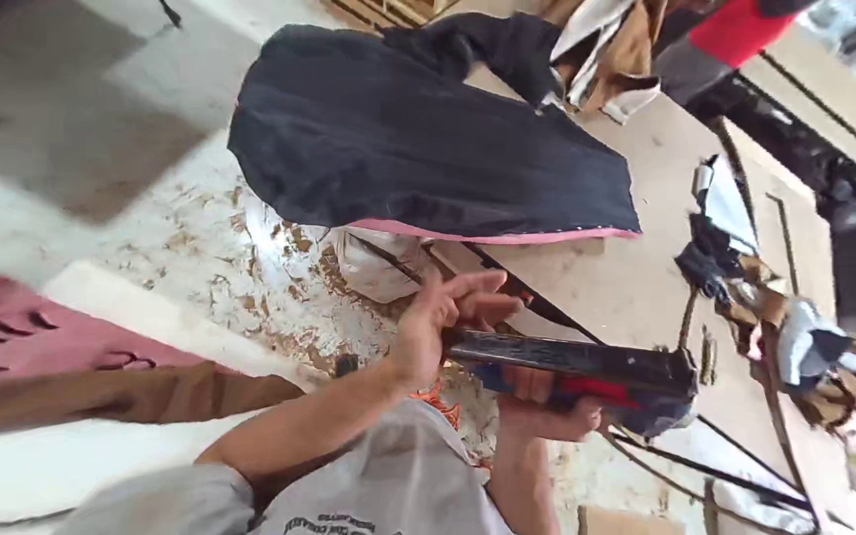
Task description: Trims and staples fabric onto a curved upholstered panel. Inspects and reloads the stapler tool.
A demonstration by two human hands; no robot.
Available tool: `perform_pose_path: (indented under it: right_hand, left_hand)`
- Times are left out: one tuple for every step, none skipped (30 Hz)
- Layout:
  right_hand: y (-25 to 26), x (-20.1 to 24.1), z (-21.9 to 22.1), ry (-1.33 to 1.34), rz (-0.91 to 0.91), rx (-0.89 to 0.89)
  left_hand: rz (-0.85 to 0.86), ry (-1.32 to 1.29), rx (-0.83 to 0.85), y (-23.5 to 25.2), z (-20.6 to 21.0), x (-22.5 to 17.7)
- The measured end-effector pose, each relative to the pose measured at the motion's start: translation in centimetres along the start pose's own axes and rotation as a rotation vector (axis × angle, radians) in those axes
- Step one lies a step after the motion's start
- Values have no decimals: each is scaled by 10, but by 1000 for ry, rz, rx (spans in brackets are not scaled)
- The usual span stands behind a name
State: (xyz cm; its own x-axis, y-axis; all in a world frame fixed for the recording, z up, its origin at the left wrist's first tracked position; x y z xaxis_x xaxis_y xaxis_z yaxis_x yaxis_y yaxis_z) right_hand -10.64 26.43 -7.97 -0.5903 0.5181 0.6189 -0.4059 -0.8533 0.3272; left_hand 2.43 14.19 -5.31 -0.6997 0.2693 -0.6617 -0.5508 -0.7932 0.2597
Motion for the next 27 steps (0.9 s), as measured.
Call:
perform_pose_path:
  right_hand:
    - [6, -5, 5, 5, -5, 4]
    - [12, -7, 6, 5, -6, 11]
    - [13, -7, 5, 1, 9, 11]
    - [13, -8, 0, -9, 41, 17]
    - [12, -7, -5, -36, 86, 26]
    - [11, -1, -13, -94, 129, 25]
    - [10, 11, -22, -194, 153, -6]
    - [9, 24, -32, -322, 175, -74]
    - [8, 38, -44, -447, 217, -189]
    - [8, 52, -58, -602, 248, -338]
    - [12, 65, -73, -805, 258, -496]
    - [23, 81, -89, -1053, 272, -620]
    - [35, 99, -106, -1321, 322, -712]
    - [48, 115, -124, -1575, 390, -769]
    - [63, 127, -146, -1798, 483, -814]
    - [77, 137, -173, -1960, 569, -841]
    - [88, 145, -203, -2078, 635, -845]
    - [96, 151, -231, -2155, 678, -833]
    - [104, 150, -259, -2189, 687, -798]
    - [111, 146, -284, -2201, 677, -749]
    - [117, 139, -309, -2191, 664, -701]
    - [125, 133, -329, -2159, 670, -670]
    - [130, 132, -341, -2150, 718, -670]
    - [134, 133, -345, -2165, 781, -696]
    - [140, 132, -342, -2205, 815, -722]
    - [150, 125, -328, -2238, 784, -728]
    - [164, 111, -305, -2238, 677, -681]
  left_hand:
    - [6, 30, 57, 8, 5, -4]
    - [10, 57, 104, 13, 5, -7]
    - [10, 95, 142, 11, 1, -6]
    - [27, 176, 170, 7, -7, -3]
    - [64, 315, 200, 0, -19, -1]
    - [127, 491, 244, -6, -34, 0]
    - [174, 671, 273, -10, -51, 1]
    - [204, 835, 283, -12, -73, -1]
    - [216, 963, 269, -14, -98, -5]
    - [190, 1052, 232, -20, -125, -14]
    - [135, 1107, 184, -26, -152, -24]
    - [84, 1136, 130, -28, -173, -31]
    - [36, 1161, 85, -27, -190, -36]
    - [2, 1190, 51, -26, -202, -40]
    - [-21, 1236, 33, -22, -212, -45]
    - [-25, 1284, 30, -16, -219, -52]
    - [1, 1326, 38, -10, -222, -58]
    - [48, 1372, 43, -3, -224, -66]
    - [100, 1434, 29, 3, -226, -78]
    - [137, 1513, -5, 5, -228, -94]
    - [162, 1595, -56, 8, -232, -112]
    - [188, 1667, -114, 14, -237, -131]
    - [198, 1728, -163, 21, -242, -148]
    - [193, 1776, -195, 28, -245, -162]
    - [182, 1816, -209, 35, -247, -174]
    - [185, 1856, -196, 45, -247, -185]
    - [196, 1896, -168, 57, -245, -192]
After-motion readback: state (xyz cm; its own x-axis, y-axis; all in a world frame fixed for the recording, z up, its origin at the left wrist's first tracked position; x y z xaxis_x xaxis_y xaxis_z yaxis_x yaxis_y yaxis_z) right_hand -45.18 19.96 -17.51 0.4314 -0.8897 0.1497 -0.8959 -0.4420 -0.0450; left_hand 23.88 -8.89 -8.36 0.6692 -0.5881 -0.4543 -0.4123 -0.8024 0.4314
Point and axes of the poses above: each hand's wrist, its own y-axis towards the middle knuckle, its own z-axis out of the palm, x = y × z, the point moved 5 cm from there along y, towards the middle knuckle, and after that the axes turned 9 degrees about z, right-handed, at the moved point
